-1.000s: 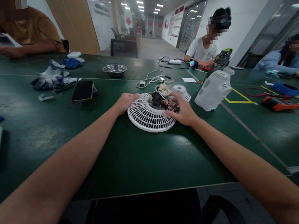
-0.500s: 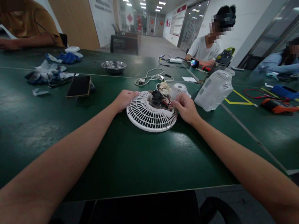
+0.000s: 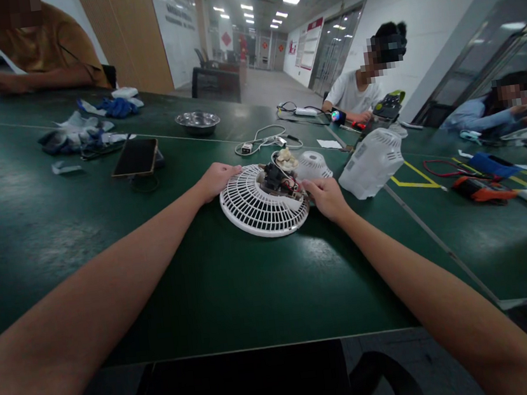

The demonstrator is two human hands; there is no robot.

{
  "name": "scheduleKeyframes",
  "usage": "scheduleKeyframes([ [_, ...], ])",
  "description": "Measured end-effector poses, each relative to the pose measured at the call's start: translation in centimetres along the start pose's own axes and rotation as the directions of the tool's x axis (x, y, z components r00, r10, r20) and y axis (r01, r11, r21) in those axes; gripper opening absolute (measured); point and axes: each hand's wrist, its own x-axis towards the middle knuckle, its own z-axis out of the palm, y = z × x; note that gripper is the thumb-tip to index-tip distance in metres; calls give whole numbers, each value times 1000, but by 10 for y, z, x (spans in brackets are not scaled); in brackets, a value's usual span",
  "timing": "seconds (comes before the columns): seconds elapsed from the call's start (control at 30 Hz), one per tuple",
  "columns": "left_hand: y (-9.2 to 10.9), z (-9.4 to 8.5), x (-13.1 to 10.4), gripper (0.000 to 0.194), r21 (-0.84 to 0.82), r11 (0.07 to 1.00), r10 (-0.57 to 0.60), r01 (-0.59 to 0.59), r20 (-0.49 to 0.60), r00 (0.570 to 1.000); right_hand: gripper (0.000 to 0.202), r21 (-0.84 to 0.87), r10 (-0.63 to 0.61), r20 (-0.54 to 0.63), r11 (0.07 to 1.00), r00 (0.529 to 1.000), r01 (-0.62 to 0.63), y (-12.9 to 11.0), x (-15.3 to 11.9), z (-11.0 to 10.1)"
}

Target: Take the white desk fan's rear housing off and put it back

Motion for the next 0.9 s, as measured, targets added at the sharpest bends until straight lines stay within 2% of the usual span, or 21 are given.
scheduleKeyframes([
  [0.23,2,0,-2,34,7,1000,13,-13,4,1000,49,-68,-19,-84,998,996,13,3,3,-6],
  [0.33,1,0,-1,33,-3,1000,3,-3,9,1000,48,-111,-49,-156,993,987,31,7,5,-7],
  [0.53,0,-1,1,34,-7,1000,3,-3,21,1000,41,-91,-65,-318,995,946,37,16,8,-8],
  [0.73,3,0,-2,37,22,1000,10,-10,-3,1000,33,-176,-162,-452,980,877,90,7,3,-13],
  [0.8,2,0,-1,38,29,1000,9,-9,1,1000,29,-124,-175,-446,983,878,133,4,2,-12],
  [0.87,1,0,0,37,25,1000,12,-12,8,1000,27,70,-116,-391,985,913,155,2,3,-12],
  [0.9,0,0,1,36,20,1000,15,-15,13,1000,27,211,-57,-326,969,944,132,2,4,-13],
])
